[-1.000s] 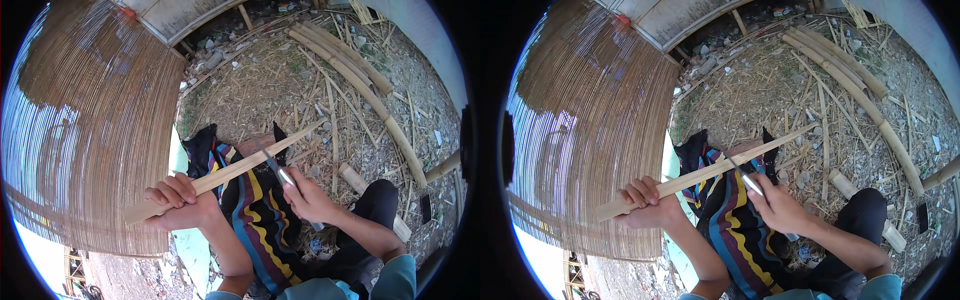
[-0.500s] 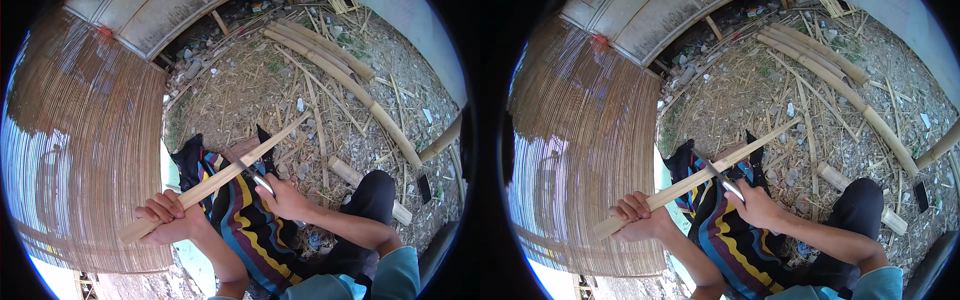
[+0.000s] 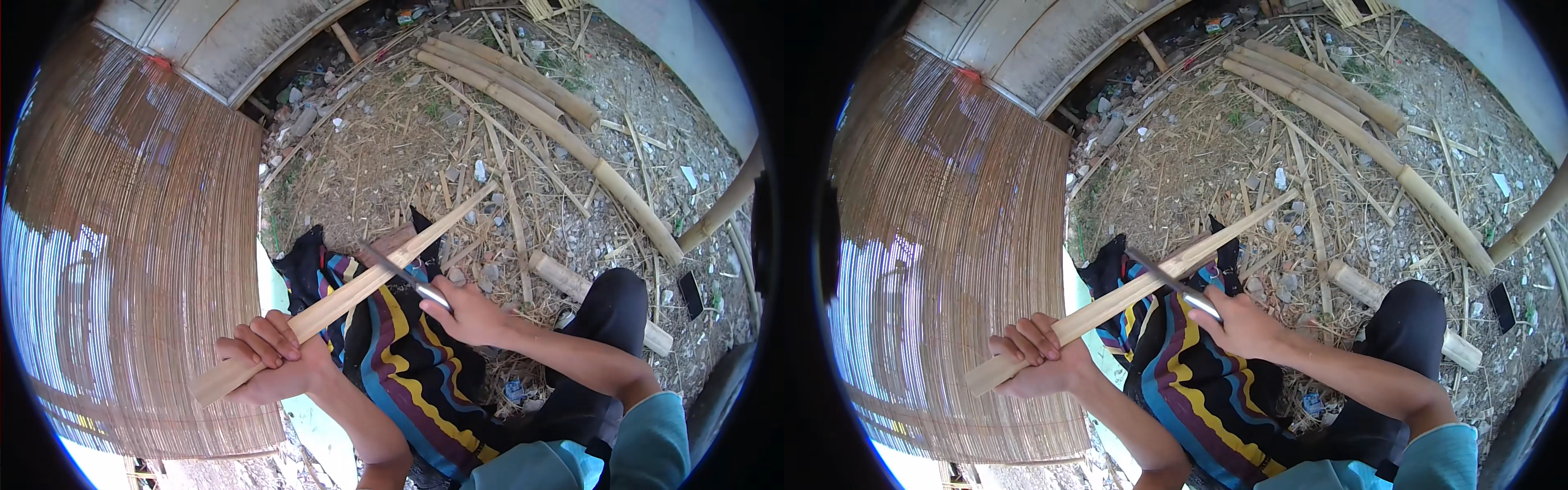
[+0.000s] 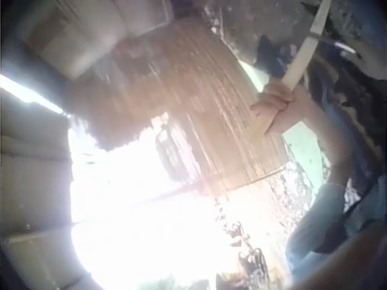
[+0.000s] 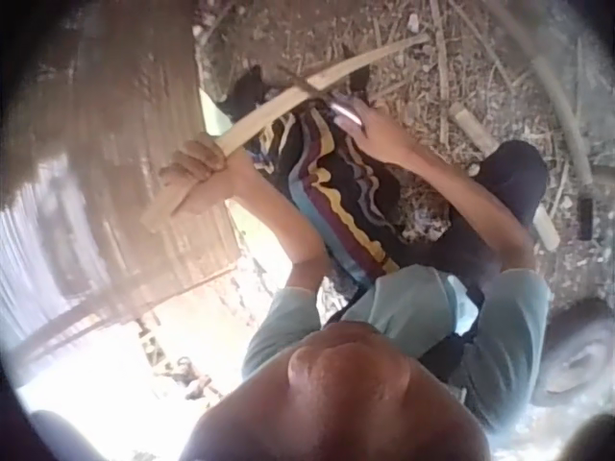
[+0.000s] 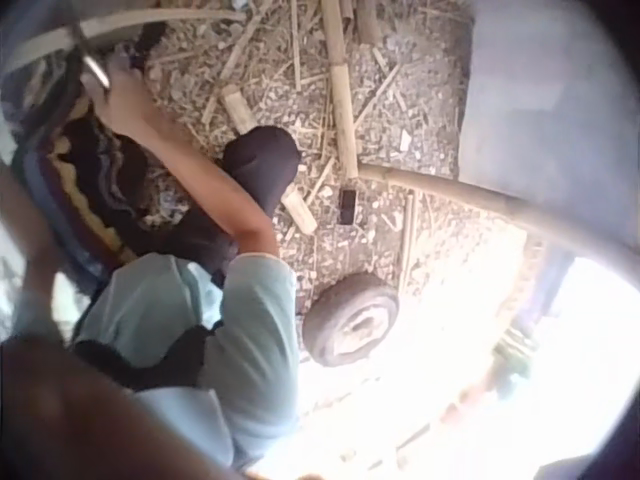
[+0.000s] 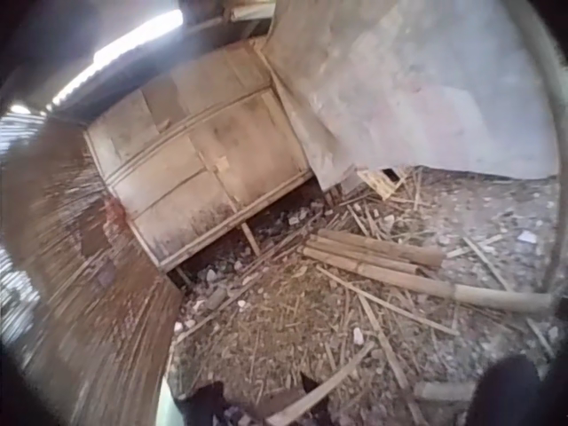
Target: The person cuts, shaves, and trims bamboo sticks using a knife.
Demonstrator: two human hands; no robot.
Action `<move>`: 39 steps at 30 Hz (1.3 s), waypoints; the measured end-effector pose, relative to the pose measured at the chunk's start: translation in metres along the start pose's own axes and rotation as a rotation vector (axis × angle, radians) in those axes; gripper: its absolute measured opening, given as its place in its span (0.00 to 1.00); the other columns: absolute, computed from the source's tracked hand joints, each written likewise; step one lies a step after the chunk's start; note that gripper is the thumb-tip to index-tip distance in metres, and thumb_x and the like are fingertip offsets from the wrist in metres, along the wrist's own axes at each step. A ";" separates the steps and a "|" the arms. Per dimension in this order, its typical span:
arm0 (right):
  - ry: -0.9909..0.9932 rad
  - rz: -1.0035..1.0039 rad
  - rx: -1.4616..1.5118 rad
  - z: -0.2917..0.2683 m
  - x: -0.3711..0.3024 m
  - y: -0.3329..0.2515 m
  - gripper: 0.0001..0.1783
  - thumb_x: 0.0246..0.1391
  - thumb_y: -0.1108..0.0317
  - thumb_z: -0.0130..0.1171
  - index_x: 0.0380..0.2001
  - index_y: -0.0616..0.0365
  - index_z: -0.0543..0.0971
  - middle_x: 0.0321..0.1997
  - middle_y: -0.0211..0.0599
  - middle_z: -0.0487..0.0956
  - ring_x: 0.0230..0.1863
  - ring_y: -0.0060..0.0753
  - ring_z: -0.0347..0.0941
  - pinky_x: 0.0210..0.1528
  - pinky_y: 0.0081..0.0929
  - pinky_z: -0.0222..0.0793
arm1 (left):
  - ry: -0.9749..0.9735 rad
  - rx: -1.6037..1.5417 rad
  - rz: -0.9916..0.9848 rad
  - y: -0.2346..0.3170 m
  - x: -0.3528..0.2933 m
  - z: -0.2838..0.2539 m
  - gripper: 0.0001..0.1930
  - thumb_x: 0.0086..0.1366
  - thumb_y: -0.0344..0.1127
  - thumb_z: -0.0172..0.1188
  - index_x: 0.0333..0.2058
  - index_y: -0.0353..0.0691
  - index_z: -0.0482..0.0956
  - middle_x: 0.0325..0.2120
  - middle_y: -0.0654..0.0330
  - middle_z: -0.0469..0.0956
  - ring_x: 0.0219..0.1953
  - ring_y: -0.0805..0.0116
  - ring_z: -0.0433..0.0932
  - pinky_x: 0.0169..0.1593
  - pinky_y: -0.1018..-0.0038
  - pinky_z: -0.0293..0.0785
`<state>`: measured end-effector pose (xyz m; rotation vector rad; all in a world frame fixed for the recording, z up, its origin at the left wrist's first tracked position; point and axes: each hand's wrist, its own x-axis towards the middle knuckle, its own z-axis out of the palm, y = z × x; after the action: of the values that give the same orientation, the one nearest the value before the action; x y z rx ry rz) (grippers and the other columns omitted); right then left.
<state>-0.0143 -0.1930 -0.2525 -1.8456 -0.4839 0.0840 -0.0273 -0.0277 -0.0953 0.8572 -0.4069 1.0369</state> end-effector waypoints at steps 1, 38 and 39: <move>-0.101 -0.017 0.035 -0.006 -0.006 -0.017 0.17 0.59 0.56 0.46 0.37 0.62 0.67 0.19 0.50 0.70 0.21 0.56 0.71 0.26 0.42 0.65 | -0.005 0.015 0.004 0.002 -0.002 0.001 0.29 0.65 0.61 0.29 0.13 0.47 0.53 0.03 0.68 0.51 0.03 0.80 0.51 0.08 0.86 0.49; 0.026 0.185 -0.029 -0.012 0.012 0.031 0.23 0.58 0.49 0.47 0.37 0.64 0.69 0.19 0.53 0.74 0.27 0.59 0.74 0.32 0.47 0.68 | -0.173 -0.076 -0.089 0.001 0.008 -0.022 0.32 0.61 0.70 0.31 0.14 0.47 0.54 0.04 0.68 0.55 0.04 0.81 0.55 0.09 0.87 0.51; -0.042 0.117 -0.048 -0.009 0.008 0.020 0.22 0.58 0.50 0.48 0.38 0.62 0.69 0.21 0.54 0.74 0.26 0.59 0.74 0.31 0.47 0.68 | -0.188 -0.069 -0.087 0.002 0.007 -0.021 0.32 0.61 0.70 0.31 0.14 0.47 0.54 0.04 0.68 0.55 0.04 0.81 0.55 0.09 0.87 0.51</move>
<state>0.0015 -0.2030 -0.2667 -1.9218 -0.4098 0.1921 -0.0279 -0.0069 -0.1029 0.9055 -0.5560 0.8599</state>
